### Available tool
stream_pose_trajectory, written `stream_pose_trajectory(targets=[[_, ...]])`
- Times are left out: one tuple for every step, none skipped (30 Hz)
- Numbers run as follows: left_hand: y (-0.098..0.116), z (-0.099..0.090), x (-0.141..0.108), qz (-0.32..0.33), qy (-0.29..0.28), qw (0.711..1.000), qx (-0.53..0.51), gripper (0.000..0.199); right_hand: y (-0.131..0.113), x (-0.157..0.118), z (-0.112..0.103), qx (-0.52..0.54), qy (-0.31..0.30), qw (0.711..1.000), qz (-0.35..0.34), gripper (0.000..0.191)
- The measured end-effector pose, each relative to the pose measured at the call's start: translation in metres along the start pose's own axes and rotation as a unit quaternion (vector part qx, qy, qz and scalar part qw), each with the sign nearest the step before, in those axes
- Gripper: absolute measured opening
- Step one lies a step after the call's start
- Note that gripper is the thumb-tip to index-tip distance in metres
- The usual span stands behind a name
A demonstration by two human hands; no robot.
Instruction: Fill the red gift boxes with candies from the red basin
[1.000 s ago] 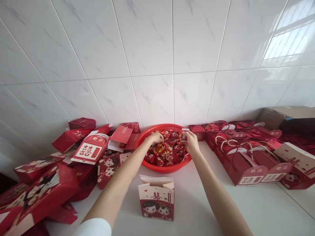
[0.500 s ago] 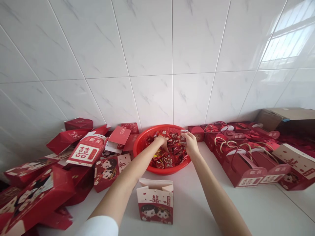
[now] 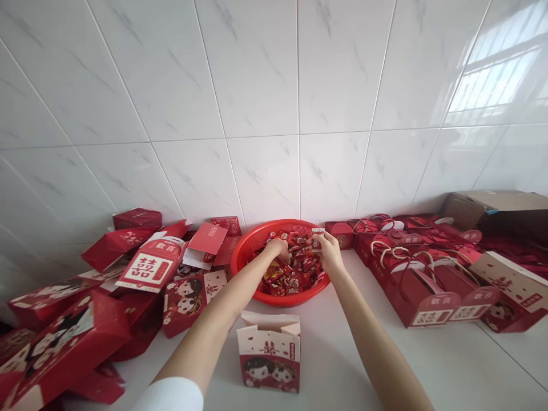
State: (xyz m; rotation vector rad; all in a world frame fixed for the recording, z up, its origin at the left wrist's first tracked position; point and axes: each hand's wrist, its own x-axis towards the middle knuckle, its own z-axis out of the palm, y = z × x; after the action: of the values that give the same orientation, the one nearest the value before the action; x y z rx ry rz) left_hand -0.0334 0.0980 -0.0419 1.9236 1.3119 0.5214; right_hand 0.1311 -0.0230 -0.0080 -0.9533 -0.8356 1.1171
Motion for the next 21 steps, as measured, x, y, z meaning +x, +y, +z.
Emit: stream_pose_trajectory(targets=[[0.001,-0.002,-0.004,-0.019,-0.012,0.999,0.025,0.038,0.000,0.000,0.001,0.004,0.000,1.000,0.003,0.016],[0.003,-0.004,-0.008,-0.038,-0.025,0.998,0.048,0.035,-0.001,0.000,0.001,0.009,0.001,1.000,0.006,0.016],[0.005,-0.005,-0.012,-0.052,-0.038,0.996,0.062,0.033,-0.001,0.000,0.001,0.014,0.004,1.000,0.010,0.015],[0.008,-0.007,-0.016,-0.059,-0.050,0.995,0.068,0.031,-0.002,-0.001,0.001,0.018,0.005,1.000,0.015,0.015],[0.011,-0.008,-0.020,-0.062,-0.061,0.994,0.067,0.028,-0.002,-0.001,0.001,0.019,0.005,1.000,0.019,0.015],[0.015,-0.009,-0.023,-0.060,-0.073,0.994,0.060,0.025,-0.002,-0.001,0.001,0.018,0.004,1.000,0.021,0.015],[0.019,-0.009,-0.025,-0.055,-0.084,0.994,0.048,0.021,-0.002,-0.001,0.001,0.016,0.003,1.000,0.022,0.014],[0.023,-0.010,-0.027,-0.047,-0.094,0.994,0.033,0.017,-0.002,-0.001,0.001,0.014,0.002,1.000,0.021,0.014],[0.027,-0.012,-0.029,-0.038,-0.099,0.994,0.016,0.013,-0.002,-0.001,0.001,0.014,0.002,1.000,0.018,0.013],[0.030,-0.014,-0.030,-0.029,-0.101,0.994,0.001,0.010,-0.002,-0.002,0.000,0.015,0.003,1.000,0.016,0.013],[0.033,-0.016,-0.032,-0.022,-0.099,0.995,-0.014,0.010,-0.002,-0.002,0.000,0.017,0.003,1.000,0.014,0.013],[0.035,-0.018,-0.033,-0.016,-0.092,0.995,-0.033,0.015,-0.002,-0.002,0.000,0.018,0.003,1.000,0.013,0.013],[0.036,-0.021,-0.034,-0.012,-0.082,0.995,-0.057,0.020,-0.003,-0.002,0.000,0.020,0.003,1.000,0.012,0.013],[0.037,-0.024,-0.036,-0.009,-0.073,0.994,-0.086,0.025,-0.004,-0.003,0.001,0.020,0.004,1.000,0.012,0.013],[0.038,-0.026,-0.038,-0.008,-0.066,0.991,-0.119,0.030,-0.004,-0.003,0.001,0.020,0.005,1.000,0.012,0.014],[0.039,-0.028,-0.040,-0.008,-0.067,0.986,-0.153,0.035,-0.005,-0.004,0.001,0.020,0.006,1.000,0.013,0.014],[0.040,-0.030,-0.042,-0.010,-0.079,0.980,-0.184,0.039,-0.006,-0.004,0.002,0.021,0.007,1.000,0.013,0.014],[0.041,-0.032,-0.044,-0.012,-0.101,0.973,-0.209,0.043,-0.007,-0.004,0.002,0.023,0.008,1.000,0.014,0.015],[0.043,-0.033,-0.046,-0.014,-0.129,0.965,-0.229,0.047,-0.007,-0.004,0.002,0.025,0.010,1.000,0.015,0.015],[0.044,-0.034,-0.048,-0.013,-0.157,0.956,-0.248,0.052,-0.007,-0.004,0.003,0.027,0.011,0.999,0.017,0.016],[0.045,-0.035,-0.049,-0.010,-0.178,0.947,-0.266,0.057,-0.007,-0.004,0.003,0.029,0.012,0.999,0.018,0.016]])
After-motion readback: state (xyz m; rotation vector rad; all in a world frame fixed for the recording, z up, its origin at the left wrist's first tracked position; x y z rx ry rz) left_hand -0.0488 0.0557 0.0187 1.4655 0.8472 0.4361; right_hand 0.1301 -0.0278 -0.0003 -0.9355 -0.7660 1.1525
